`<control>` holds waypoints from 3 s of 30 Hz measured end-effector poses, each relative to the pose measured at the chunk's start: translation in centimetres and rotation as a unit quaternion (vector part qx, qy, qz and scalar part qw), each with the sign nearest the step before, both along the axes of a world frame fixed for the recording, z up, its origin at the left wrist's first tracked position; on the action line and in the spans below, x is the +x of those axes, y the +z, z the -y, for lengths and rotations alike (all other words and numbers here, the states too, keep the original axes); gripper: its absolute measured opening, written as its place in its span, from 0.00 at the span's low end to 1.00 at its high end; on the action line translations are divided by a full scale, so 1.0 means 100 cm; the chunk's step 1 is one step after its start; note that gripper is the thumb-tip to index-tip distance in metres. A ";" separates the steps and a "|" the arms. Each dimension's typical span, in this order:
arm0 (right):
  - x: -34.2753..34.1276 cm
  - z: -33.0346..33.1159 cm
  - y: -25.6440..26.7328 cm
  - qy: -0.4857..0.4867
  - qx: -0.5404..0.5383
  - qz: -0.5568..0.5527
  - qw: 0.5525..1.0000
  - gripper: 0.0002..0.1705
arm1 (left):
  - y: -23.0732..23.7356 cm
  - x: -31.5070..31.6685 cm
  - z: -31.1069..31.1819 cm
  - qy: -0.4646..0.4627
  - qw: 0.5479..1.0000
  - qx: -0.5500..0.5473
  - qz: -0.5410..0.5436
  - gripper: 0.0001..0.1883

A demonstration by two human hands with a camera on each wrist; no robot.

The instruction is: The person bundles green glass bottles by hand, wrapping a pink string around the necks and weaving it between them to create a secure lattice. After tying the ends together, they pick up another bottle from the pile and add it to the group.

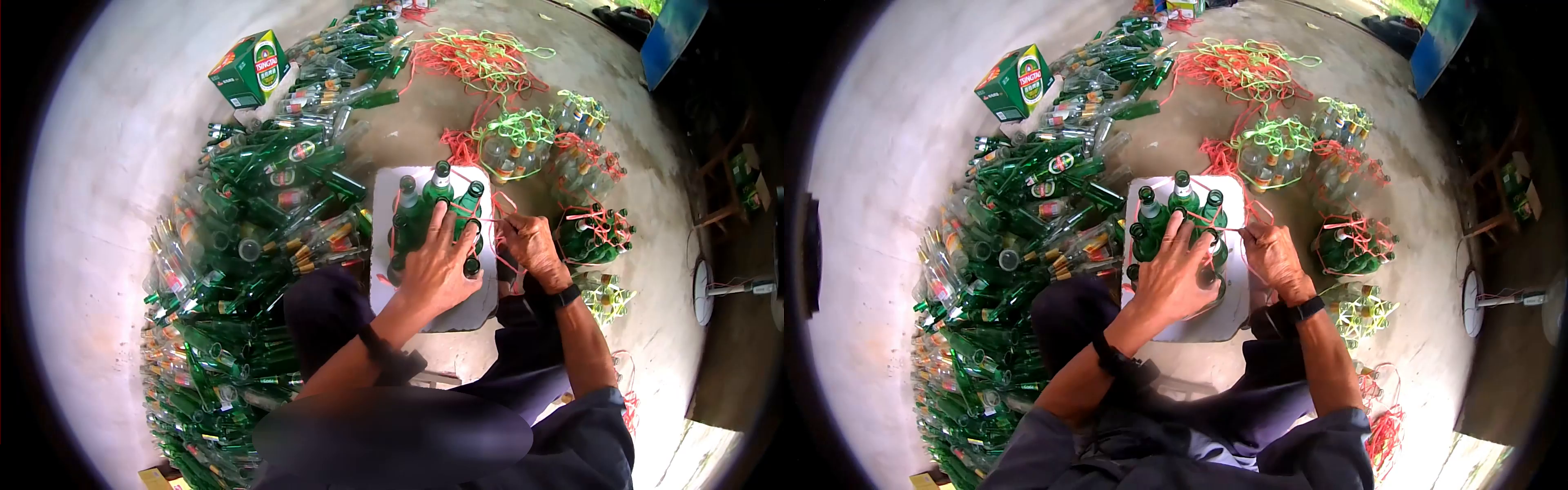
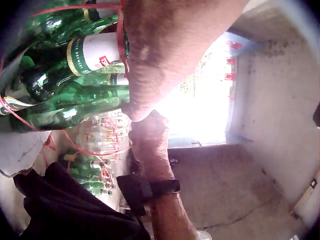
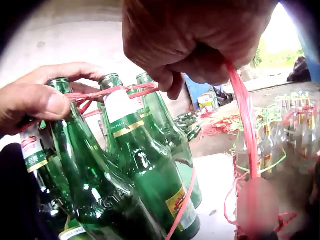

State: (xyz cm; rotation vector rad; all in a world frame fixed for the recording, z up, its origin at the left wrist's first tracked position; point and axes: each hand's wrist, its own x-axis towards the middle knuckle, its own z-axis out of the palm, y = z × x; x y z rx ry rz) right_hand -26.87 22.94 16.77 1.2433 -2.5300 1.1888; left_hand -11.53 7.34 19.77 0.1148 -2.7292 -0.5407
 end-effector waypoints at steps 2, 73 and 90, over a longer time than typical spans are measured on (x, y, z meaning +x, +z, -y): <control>0.000 -0.002 0.018 0.007 0.032 0.011 0.999 0.13 | 0.004 0.003 -0.001 -0.006 0.998 0.053 0.020 0.38; -0.087 0.080 -0.075 0.074 0.039 0.172 0.981 0.18 | -0.184 0.095 -0.006 0.125 0.845 0.519 -0.015 0.62; -0.076 0.079 -0.065 0.111 -0.040 0.098 0.988 0.26 | -0.193 0.092 0.013 0.165 0.755 0.629 -0.086 0.30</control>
